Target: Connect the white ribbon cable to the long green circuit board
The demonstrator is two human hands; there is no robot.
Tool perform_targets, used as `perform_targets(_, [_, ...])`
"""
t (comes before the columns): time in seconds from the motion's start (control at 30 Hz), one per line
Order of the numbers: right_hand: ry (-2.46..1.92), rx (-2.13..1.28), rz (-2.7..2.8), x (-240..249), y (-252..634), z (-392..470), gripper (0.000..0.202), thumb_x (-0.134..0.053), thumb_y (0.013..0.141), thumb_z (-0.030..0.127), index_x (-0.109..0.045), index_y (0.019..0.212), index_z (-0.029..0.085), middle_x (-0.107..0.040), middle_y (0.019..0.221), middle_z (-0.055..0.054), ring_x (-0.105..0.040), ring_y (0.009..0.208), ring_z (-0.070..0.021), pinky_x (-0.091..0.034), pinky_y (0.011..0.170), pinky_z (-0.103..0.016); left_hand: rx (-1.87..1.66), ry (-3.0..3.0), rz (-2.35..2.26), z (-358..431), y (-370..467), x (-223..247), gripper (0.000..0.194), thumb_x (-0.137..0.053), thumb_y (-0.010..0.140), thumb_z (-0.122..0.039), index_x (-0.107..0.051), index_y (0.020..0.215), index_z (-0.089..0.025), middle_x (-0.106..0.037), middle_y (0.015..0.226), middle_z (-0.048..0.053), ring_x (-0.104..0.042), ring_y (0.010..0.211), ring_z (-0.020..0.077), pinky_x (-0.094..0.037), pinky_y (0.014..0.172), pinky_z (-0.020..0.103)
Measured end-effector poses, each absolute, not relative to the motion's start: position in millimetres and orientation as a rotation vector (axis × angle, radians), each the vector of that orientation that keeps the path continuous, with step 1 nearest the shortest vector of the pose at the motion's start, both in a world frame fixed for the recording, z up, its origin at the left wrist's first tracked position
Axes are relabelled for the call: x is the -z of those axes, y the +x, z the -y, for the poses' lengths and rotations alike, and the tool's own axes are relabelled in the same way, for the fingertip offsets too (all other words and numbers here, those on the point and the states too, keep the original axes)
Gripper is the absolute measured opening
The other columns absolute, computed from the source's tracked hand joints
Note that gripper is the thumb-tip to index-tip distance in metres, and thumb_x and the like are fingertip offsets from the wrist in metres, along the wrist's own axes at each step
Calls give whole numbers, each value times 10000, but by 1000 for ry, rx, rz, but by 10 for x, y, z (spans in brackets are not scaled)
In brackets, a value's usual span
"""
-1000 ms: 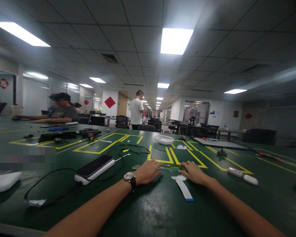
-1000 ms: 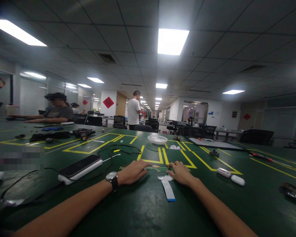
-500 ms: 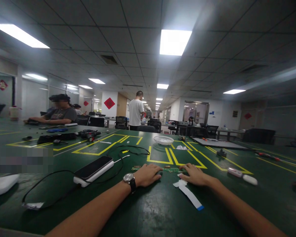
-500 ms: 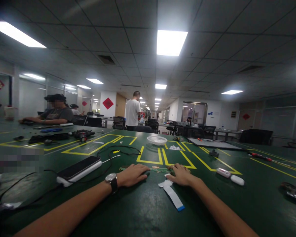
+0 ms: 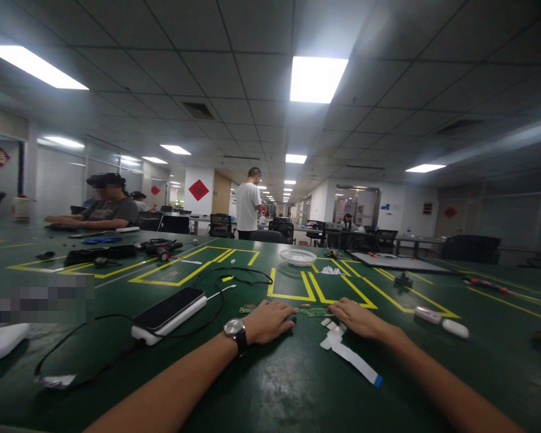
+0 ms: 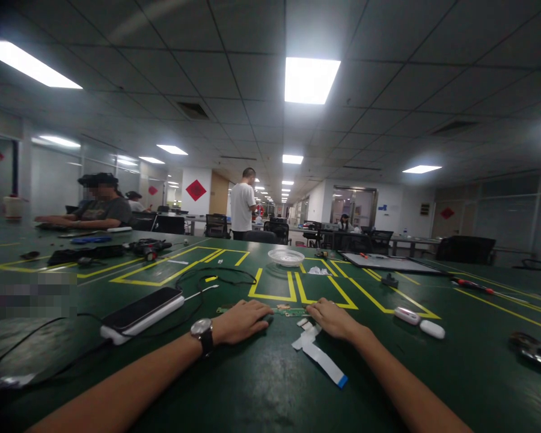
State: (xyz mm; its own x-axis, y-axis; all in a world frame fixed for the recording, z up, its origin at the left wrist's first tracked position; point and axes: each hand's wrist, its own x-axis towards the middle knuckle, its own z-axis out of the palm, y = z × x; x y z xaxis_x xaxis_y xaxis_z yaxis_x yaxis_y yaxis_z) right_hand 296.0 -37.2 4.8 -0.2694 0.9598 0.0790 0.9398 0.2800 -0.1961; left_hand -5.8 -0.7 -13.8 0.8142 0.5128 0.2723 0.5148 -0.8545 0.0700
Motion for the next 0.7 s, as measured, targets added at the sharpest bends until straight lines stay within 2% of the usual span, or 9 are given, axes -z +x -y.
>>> perform_targets(0.1, [-1824,-69,2353,-7,2905,376,551,-237,1016,546,-637,1247,245,-601,1114,-112,-580,1044,-260,-430,945,-389,502,-2946,810,28,-60,96,347,-412,1018,-385,-528,1311,-239,-596,1315,79,-535,1215,263,-421,973,422])
perform_targets(0.23, [-1879,32,2367,33,2814,403,606,-270,983,626,-579,1349,254,-576,1181,-147,-569,1102,-315,-419,965,-473,566,-2887,821,37,-74,40,324,-384,1033,-383,-548,1276,-245,-612,1269,74,-546,1177,255,-425,956,414])
perform_targets(0.33, [-1806,-34,2423,24,2743,435,635,-287,971,649,-529,1404,252,-544,1287,-161,-538,1171,-331,-395,1009,-522,576,-2861,856,28,-85,18,326,-368,1038,-384,-555,1257,-230,-615,1253,82,-551,1151,253,-429,942,416])
perform_targets(0.5, [-1581,-216,2526,-39,2641,492,602,-349,986,574,-482,1442,205,-436,1486,-151,-387,1367,-319,-266,1146,-523,587,-2864,882,-2,-93,26,305,-400,1025,-353,-556,1250,-218,-603,1272,84,-540,1171,255,-438,939,414])
perform_targets(0.7, [-1313,-437,2534,-98,2581,550,453,-450,971,457,-572,1327,205,-483,1471,-96,-432,1349,-262,-298,1159,-442,583,-2944,803,-28,-78,84,313,-459,1002,-362,-559,1272,-239,-591,1302,78,-525,1217,252,-427,993,398])
